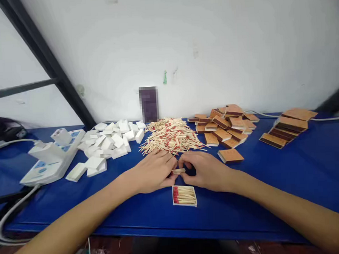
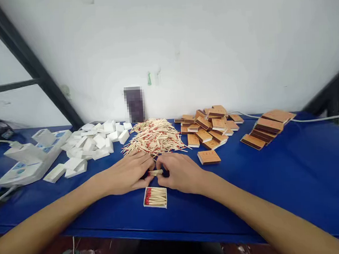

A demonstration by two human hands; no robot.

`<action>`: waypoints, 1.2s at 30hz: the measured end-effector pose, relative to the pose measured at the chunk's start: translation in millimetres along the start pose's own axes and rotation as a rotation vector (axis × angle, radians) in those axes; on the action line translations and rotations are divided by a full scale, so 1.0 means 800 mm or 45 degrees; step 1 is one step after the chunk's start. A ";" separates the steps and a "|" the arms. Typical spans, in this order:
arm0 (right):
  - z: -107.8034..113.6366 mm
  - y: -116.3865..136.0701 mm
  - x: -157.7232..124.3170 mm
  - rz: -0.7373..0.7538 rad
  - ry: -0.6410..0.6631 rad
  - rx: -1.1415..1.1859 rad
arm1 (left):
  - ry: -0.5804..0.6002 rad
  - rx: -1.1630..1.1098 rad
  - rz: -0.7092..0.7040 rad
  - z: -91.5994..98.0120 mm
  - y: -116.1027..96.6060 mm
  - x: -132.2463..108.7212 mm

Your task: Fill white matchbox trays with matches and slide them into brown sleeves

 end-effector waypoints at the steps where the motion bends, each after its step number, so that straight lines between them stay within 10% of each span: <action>1: -0.001 -0.001 0.001 -0.019 0.033 0.004 | -0.001 0.019 0.002 -0.001 0.000 0.000; 36: 0.006 0.003 -0.003 0.023 0.080 0.051 | -0.103 0.182 -0.202 0.006 -0.021 -0.008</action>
Point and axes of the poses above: each hand's wrist, its own x-axis towards the middle knuckle, its own z-axis out of the back of the hand, y = z × x, the point moved 10 cm from there along x, towards the middle knuckle, and after that the axes turned 10 degrees about -x, right-handed, at the moved point
